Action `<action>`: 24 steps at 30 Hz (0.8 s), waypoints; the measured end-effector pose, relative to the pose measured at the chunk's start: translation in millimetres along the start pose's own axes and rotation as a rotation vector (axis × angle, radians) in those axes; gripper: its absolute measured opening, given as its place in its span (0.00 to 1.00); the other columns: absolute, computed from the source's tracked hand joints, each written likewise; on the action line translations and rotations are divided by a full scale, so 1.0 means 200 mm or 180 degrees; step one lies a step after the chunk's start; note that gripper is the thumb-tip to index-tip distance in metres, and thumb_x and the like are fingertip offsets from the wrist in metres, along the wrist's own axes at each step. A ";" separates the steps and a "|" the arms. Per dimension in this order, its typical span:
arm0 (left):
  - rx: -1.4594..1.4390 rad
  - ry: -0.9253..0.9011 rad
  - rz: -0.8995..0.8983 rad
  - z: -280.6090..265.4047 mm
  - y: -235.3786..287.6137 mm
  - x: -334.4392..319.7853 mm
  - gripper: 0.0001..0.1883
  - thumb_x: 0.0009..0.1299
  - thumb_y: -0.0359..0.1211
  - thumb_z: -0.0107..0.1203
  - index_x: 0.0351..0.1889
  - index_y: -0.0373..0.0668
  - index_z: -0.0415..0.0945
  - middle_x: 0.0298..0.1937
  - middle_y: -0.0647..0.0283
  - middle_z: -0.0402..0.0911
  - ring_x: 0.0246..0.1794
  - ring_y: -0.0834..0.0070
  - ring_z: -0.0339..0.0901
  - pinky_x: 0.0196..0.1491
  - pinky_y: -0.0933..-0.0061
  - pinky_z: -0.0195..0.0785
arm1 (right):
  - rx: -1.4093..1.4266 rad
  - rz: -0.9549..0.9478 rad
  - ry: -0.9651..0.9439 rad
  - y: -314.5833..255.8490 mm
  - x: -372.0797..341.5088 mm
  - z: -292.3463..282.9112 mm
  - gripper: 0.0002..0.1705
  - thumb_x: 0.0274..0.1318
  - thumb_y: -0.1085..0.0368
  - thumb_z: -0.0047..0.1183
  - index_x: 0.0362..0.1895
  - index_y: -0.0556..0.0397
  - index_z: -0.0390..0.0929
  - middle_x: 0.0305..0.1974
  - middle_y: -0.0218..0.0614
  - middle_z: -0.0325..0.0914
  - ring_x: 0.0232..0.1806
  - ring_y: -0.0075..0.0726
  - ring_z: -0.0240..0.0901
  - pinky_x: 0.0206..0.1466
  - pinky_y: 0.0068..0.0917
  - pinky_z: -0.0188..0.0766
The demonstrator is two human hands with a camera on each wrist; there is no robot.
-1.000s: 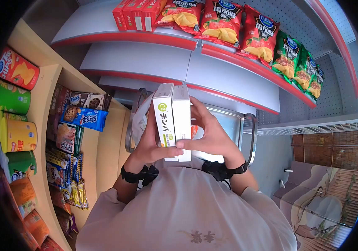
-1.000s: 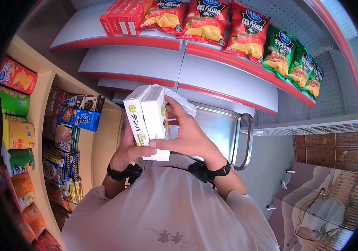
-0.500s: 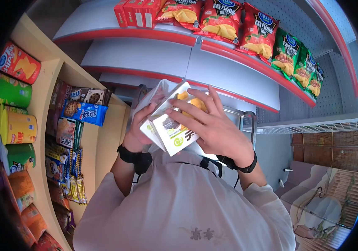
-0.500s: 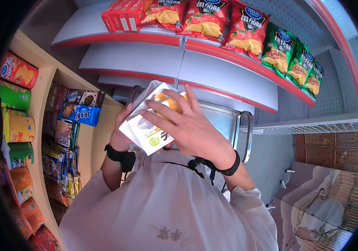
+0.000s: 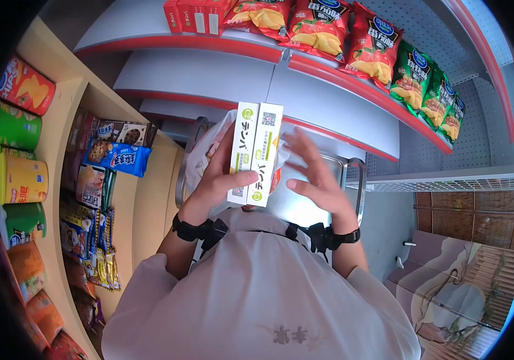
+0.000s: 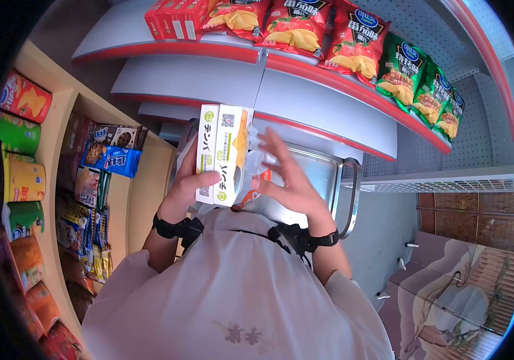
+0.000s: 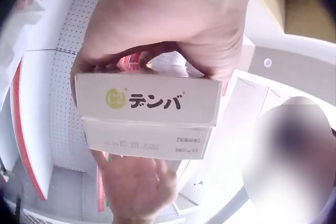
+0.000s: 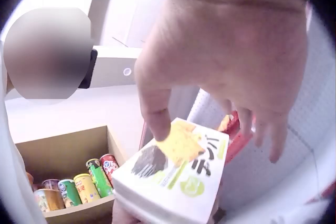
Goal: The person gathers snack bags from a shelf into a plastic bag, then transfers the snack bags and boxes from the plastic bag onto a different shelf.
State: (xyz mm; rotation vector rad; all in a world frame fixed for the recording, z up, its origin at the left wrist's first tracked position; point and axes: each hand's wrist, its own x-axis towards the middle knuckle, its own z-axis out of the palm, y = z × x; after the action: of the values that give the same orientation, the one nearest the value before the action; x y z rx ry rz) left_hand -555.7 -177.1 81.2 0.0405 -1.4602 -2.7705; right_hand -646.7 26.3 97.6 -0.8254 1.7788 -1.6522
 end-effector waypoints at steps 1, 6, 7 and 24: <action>0.0171 0.0062 0.0109 0.00 -0.01 0.01 0.50 0.53 0.31 0.61 0.72 0.39 0.41 0.64 0.54 0.64 0.63 0.66 0.66 0.62 0.65 0.62 | 0.0579 0.0490 -0.0116 0.05 0.01 0.02 0.56 0.44 0.70 0.65 0.73 0.49 0.41 0.69 0.47 0.52 0.70 0.47 0.49 0.70 0.47 0.51; 0.0756 0.0104 0.0496 0.02 -0.05 0.02 0.54 0.56 0.30 0.63 0.74 0.44 0.35 0.61 0.54 0.64 0.62 0.67 0.65 0.60 0.65 0.62 | 0.1153 0.0651 -0.0306 0.08 0.05 0.14 0.55 0.46 0.69 0.66 0.72 0.52 0.43 0.66 0.46 0.57 0.65 0.43 0.58 0.58 0.39 0.68; 0.0768 0.0103 0.0507 0.01 -0.05 0.02 0.54 0.56 0.30 0.63 0.74 0.44 0.35 0.61 0.54 0.64 0.62 0.67 0.65 0.60 0.65 0.62 | 0.1117 0.0684 -0.0284 0.07 0.06 0.16 0.54 0.45 0.70 0.66 0.72 0.52 0.43 0.65 0.46 0.58 0.63 0.41 0.62 0.53 0.34 0.73; -0.1424 -0.0102 -0.0373 -0.23 0.01 -0.01 0.31 0.71 0.42 0.49 0.68 0.41 0.53 0.61 0.54 0.70 0.59 0.63 0.72 0.54 0.56 0.72 | -0.2815 -0.1072 0.0506 -0.19 0.10 0.01 0.55 0.21 0.72 0.67 0.65 0.48 0.61 0.58 0.44 0.65 0.60 0.52 0.62 0.58 0.43 0.69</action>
State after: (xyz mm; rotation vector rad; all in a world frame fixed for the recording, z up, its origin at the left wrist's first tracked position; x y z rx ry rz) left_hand -552.1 -217.2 57.1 0.0795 -0.8348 -3.1338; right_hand -655.2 7.7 135.0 -1.4580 2.6403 -1.0719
